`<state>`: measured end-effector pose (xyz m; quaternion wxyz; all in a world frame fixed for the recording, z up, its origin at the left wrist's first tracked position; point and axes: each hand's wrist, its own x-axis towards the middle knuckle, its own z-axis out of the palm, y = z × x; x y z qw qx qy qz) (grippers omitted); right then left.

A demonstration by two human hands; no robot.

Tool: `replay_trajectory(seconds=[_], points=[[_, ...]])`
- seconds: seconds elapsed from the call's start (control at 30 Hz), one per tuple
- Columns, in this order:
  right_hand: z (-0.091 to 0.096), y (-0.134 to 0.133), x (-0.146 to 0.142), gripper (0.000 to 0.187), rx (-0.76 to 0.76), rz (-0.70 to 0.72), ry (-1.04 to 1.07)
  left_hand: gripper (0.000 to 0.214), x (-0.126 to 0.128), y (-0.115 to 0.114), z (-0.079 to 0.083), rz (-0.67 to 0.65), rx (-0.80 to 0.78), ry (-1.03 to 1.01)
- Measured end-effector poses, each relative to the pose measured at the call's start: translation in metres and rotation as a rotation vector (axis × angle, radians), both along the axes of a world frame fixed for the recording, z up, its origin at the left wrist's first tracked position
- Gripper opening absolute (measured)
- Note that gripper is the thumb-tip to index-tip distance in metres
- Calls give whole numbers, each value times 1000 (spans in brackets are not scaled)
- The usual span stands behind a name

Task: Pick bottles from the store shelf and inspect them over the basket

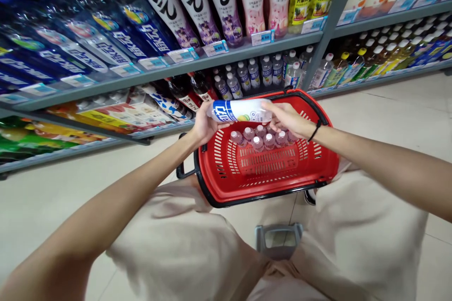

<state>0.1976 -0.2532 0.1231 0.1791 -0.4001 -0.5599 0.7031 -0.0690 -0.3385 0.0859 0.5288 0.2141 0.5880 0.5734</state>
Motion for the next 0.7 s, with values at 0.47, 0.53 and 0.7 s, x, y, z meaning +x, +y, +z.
replay_trajectory(seconds=[0.47,0.53,0.7], points=[[-26,13,8,88,-223,-4,-98,64,17,2,14,-151,-11,193],[-26,13,8,89,-241,19,-113,65,16,2,15,-172,12,243],[-23,11,6,87,-285,71,-168,54,8,-2,15,-156,50,305]])
